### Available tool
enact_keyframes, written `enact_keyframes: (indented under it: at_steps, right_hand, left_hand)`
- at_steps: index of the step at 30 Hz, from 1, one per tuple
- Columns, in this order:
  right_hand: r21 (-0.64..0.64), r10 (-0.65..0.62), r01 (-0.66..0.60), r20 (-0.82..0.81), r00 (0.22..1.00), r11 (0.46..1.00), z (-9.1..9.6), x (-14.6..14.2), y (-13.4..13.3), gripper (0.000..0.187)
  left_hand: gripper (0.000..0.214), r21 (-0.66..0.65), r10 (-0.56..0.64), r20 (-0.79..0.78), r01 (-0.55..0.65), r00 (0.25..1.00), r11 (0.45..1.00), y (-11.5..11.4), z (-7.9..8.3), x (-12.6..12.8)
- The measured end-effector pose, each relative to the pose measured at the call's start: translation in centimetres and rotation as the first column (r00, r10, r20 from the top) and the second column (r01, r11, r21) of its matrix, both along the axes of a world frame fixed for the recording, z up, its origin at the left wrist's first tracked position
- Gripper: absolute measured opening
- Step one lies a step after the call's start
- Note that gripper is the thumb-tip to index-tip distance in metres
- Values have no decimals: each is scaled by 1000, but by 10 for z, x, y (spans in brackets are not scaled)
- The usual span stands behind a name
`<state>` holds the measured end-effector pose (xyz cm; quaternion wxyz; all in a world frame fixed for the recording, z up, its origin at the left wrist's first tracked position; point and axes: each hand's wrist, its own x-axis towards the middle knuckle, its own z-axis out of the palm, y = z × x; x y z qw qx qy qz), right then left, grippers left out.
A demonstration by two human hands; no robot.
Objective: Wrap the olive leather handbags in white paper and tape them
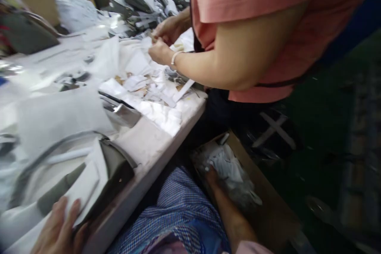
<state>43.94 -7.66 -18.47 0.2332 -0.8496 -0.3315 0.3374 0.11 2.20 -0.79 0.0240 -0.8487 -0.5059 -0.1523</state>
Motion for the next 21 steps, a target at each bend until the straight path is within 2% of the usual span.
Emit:
enact_keyframes:
  at_steps: [1,4,6,7,9,11,12,14,16,17,19,21]
  right_hand:
    - [38,-3,3,-4,1000,999,2,-1,11,35]
    - [204,-58,64,-33,998,977,19,-6,38,50]
    - [368,-146,191,-146,978,910,43,-10,53,50]
    - [439,-109,183,-188,976,880,60,-12,60,48]
    - [591,121,20,-197,973,806,104,-21,77,43]
    - [691,407,-255,-62,911,676,157,-41,103,36]
    - [692,548,-413,30,836,592,183,-56,120,31]
    - [693,684,-589,189,705,416,230,-96,162,28]
    - [674,749,-699,330,575,240,263,-146,206,27]
    - [626,778,-764,398,486,157,272,-173,228,26]
    - [427,804,-902,510,306,72,280,-225,264,25]
    - [114,821,-987,550,154,110,277,-268,289,31]
  left_hand:
    - [73,18,44,-63,-43,997,999,-5,3,5]
    - [73,116,67,-170,-48,983,992,-11,6,17]
    - [70,166,88,-214,-53,973,985,-10,7,21]
    - [68,185,96,-224,-55,970,981,-9,7,22]
    - [63,217,105,-225,-56,969,975,-9,8,24]
    - [58,243,113,-208,-61,972,968,-11,9,26]
    - [55,256,116,-198,-63,973,965,-11,9,27]
    - [52,275,121,-183,-67,976,959,-13,10,30]
    - [54,287,123,-171,-70,978,955,-13,9,31]
    - [56,292,125,-162,-74,979,954,-13,9,31]
    - [60,294,126,-145,-79,981,953,-13,7,31]
    - [62,288,122,-139,-78,983,954,-13,5,30]
